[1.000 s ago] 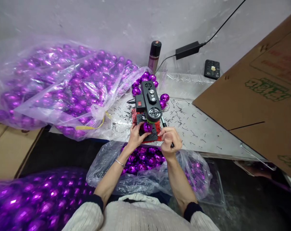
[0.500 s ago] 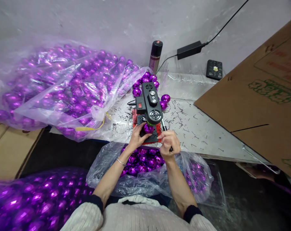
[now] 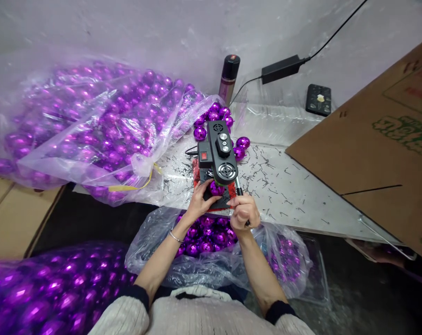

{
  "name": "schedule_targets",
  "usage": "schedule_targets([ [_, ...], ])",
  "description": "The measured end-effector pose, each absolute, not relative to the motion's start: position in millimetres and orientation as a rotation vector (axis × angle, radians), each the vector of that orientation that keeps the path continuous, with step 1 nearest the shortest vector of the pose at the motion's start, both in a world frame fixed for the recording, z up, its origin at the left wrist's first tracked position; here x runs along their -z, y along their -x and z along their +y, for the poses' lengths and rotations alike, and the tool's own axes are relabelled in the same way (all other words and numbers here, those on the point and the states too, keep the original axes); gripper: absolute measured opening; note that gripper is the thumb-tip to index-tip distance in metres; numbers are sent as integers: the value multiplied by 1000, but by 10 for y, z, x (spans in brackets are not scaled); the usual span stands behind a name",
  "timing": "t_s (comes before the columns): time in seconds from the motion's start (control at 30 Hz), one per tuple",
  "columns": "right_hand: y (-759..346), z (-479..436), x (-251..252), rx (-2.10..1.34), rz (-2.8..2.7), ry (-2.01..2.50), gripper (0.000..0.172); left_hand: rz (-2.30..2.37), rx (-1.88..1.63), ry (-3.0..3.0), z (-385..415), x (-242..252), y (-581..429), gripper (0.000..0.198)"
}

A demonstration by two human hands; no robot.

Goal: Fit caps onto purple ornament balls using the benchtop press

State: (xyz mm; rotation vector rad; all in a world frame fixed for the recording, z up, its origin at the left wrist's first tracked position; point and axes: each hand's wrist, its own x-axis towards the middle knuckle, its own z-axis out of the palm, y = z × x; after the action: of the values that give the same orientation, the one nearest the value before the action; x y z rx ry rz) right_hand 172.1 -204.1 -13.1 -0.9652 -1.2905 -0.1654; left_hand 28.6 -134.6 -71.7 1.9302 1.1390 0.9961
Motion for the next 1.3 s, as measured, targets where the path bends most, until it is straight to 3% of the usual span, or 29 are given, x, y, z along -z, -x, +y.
schedule_targets([
  [0.63, -1675, -1955, 290, 165, -1276, 902, 42, 1103, -1088, -1918, -1329, 858, -309, 60],
  [0.97, -1727, -2004, -502, 79, -1226, 1082, 37, 1075, -1130, -2020, -1551, 805, -233, 57],
  [1.03, -1757, -2033, -511, 70, -1268, 1068, 36, 1036, -1139, -2115, -1733, 840, -137, 65],
  [1.13, -1803, -2078, -405, 73, -1336, 1037, 35, 986, -1118, -2183, -1855, 912, 24, 102],
  [1.17, -1813, -2088, -362, 74, -1350, 1032, 34, 996, -1130, -2157, -1803, 919, 63, 103],
  [1.3, -1809, -2100, -251, 76, -1343, 1008, 32, 1243, -1274, -1814, -1034, 714, 36, 51],
])
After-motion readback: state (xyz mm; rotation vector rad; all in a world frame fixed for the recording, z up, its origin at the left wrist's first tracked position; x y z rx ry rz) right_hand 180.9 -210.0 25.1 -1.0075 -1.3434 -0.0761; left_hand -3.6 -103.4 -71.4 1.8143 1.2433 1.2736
